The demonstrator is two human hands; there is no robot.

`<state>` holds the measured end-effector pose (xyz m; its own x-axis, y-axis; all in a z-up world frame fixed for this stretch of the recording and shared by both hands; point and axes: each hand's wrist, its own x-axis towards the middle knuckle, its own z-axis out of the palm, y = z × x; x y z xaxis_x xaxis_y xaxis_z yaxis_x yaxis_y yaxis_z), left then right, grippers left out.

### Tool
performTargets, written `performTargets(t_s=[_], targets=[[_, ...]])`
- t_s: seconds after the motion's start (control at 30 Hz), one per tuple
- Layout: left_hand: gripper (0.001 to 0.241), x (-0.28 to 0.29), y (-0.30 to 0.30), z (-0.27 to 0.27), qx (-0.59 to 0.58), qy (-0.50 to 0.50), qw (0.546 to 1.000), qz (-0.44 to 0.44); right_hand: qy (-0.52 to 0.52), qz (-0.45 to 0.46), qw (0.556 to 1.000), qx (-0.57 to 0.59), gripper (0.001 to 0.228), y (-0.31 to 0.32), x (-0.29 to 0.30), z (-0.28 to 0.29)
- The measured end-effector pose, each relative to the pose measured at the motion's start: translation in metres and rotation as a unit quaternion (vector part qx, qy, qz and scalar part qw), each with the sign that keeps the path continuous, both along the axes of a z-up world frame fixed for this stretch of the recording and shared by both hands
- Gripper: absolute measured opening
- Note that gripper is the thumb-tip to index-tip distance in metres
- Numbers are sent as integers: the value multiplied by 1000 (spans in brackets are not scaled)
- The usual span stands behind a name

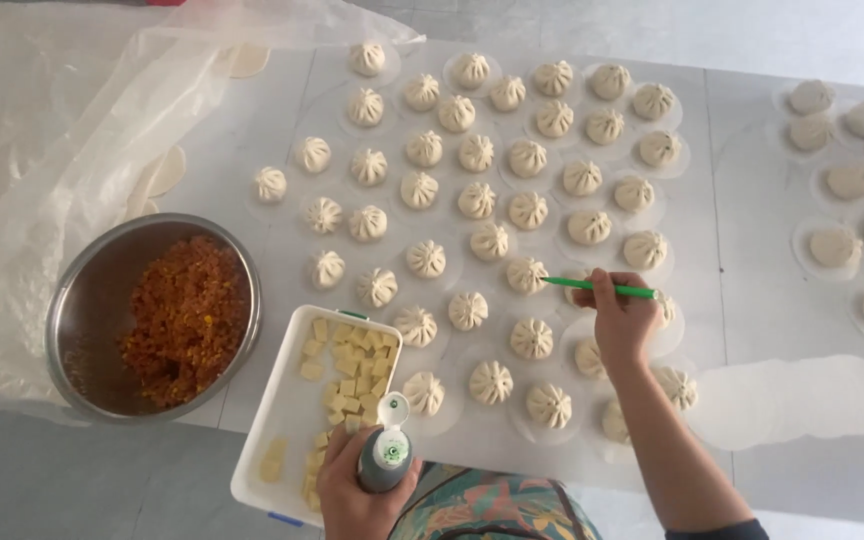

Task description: The person places a filled dumpling on a table and then uses a green straw to apply a small dot of green food coloring to the top of each dumpling. The person systematically moves across rows of dumplings, adding the green dot to each one.

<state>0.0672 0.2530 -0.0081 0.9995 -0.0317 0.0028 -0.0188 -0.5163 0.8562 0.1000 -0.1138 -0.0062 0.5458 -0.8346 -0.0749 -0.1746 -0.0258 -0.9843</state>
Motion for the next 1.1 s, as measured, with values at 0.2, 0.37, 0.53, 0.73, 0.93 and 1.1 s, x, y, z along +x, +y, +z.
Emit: performTargets(t_s=[0.2, 0.37, 0.53, 0.73, 0.93, 1.1], targets=[[45, 19, -15, 1, 44, 57, 995, 70, 172, 74, 978, -94, 27, -38, 42, -46], [55, 14, -24, -39, 79, -31, 989, 121, 192, 128, 964, -130, 26, -54, 58, -46], [47, 16, -46, -16, 121, 49, 984, 121, 238, 216, 933, -160, 25, -60, 83, -50], [53, 14, -61, -31, 128, 28, 982, 133, 183, 163, 955, -168, 25, -103, 122, -50], [32, 19, -88, -54, 157, -144, 969, 122, 132, 174, 952, -214, 22, -128, 140, -76], [28, 28, -101, -46, 120, -141, 974, 133, 130, 179, 955, -196, 24, -135, 158, -78]])
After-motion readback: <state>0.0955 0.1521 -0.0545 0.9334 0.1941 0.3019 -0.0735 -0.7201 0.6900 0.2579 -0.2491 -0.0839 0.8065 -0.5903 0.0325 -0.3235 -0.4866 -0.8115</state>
